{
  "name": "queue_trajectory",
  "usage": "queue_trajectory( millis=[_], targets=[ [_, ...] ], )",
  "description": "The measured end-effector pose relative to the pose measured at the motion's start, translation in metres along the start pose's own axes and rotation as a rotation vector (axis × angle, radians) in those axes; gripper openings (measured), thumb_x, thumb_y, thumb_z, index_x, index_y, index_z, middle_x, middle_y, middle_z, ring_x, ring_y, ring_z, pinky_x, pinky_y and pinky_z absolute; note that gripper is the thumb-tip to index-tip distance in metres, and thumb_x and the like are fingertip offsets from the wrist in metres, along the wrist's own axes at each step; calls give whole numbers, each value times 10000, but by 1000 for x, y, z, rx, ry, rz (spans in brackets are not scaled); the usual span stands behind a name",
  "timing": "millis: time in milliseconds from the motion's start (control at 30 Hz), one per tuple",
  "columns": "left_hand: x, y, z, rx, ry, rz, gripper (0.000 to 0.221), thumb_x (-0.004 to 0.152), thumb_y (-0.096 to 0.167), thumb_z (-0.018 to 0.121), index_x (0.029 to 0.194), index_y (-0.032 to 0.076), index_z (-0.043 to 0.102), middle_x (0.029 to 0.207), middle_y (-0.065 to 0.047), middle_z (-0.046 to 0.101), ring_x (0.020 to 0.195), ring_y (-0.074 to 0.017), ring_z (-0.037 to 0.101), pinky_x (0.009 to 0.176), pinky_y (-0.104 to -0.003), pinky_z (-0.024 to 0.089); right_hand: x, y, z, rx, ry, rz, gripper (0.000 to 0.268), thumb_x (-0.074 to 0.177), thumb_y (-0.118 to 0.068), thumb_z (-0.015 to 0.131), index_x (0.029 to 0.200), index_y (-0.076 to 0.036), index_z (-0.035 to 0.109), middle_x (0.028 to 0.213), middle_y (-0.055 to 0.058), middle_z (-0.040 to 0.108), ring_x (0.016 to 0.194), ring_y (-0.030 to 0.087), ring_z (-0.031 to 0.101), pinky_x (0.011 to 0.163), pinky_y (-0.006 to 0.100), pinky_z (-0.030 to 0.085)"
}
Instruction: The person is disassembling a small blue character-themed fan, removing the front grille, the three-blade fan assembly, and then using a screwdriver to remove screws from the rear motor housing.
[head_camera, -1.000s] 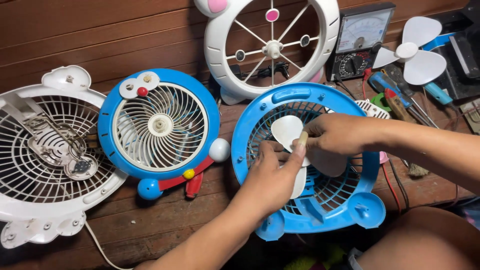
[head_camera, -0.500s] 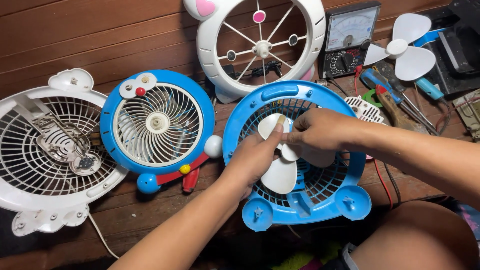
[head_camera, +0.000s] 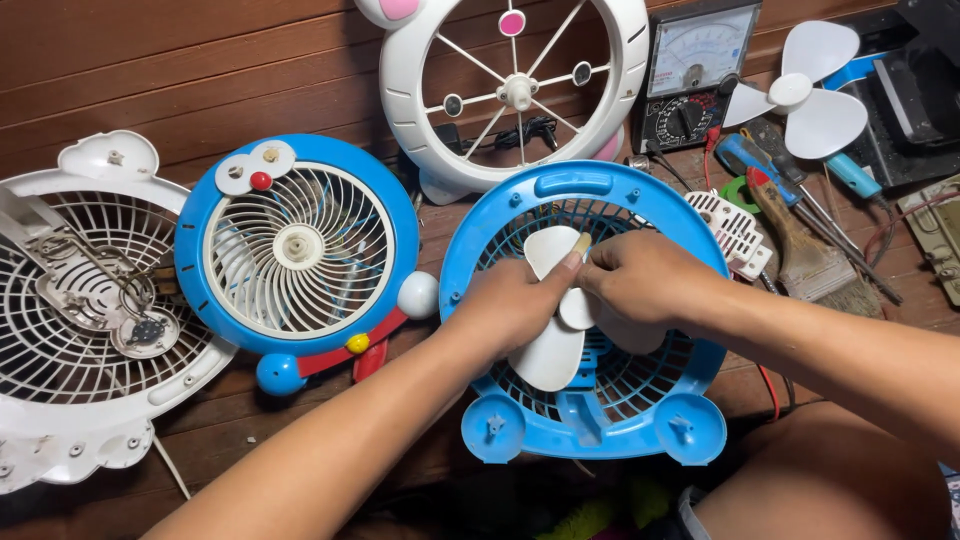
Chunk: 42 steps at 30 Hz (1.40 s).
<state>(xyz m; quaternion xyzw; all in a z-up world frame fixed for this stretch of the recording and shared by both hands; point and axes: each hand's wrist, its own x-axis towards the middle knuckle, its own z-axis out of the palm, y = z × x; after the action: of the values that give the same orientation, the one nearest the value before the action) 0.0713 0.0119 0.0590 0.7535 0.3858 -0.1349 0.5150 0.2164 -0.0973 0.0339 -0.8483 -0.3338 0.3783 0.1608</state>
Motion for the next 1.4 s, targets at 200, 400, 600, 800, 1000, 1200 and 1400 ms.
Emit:
queue_trajectory(
  millis=[200,400,600,800,1000,1200,1400],
  targets=[
    [-5,4,10,-142,9,-62,744,976,560,462,1240,-105,665,1118,-244,735,1204,-393,675,936,-559,569,11,13,17,57,23,11,482,1010,-342,562,697,-20,736,559,124,599,613,268,632,610,372,480],
    [4,-6,14,-225,-37,-88,752,1004,542,425,1227,-142,645,1053,-241,711,1127,-365,703,901,-536,578,2,21,28,238,93,44,481,1009,-288,569,657,11,701,525,170,565,564,302,587,552,384,447],
    [-7,-1,10,-330,-65,-108,646,1039,443,444,1189,-146,666,973,-220,718,1030,-318,716,870,-485,594,-5,27,33,293,71,69,471,1017,-289,559,708,9,754,565,188,627,579,308,622,555,397,471],
    [-1,-11,13,-373,-81,-61,611,1043,439,476,1117,-123,705,864,-174,715,870,-270,726,773,-458,602,-12,28,37,334,106,13,510,1016,-248,569,612,36,699,481,175,559,497,281,518,501,374,405],
    [6,-24,16,-401,-91,-12,607,1061,432,469,1029,-122,714,783,-170,701,759,-236,702,713,-419,604,-16,24,36,372,122,-9,539,1023,-240,581,567,27,688,456,161,555,481,256,498,492,342,385],
    [3,-21,10,-425,-107,-23,588,1064,413,471,1001,-121,708,726,-148,669,703,-208,664,691,-386,592,-19,18,35,426,114,-48,550,1027,-187,563,539,39,676,421,150,529,459,231,447,481,316,347],
    [1,-20,9,-416,-121,-1,591,1070,420,457,1002,-109,713,733,-153,674,716,-202,666,687,-379,589,-20,13,33,439,100,-54,562,1026,-184,571,527,52,679,414,167,539,456,238,434,468,333,335]
  ],
)
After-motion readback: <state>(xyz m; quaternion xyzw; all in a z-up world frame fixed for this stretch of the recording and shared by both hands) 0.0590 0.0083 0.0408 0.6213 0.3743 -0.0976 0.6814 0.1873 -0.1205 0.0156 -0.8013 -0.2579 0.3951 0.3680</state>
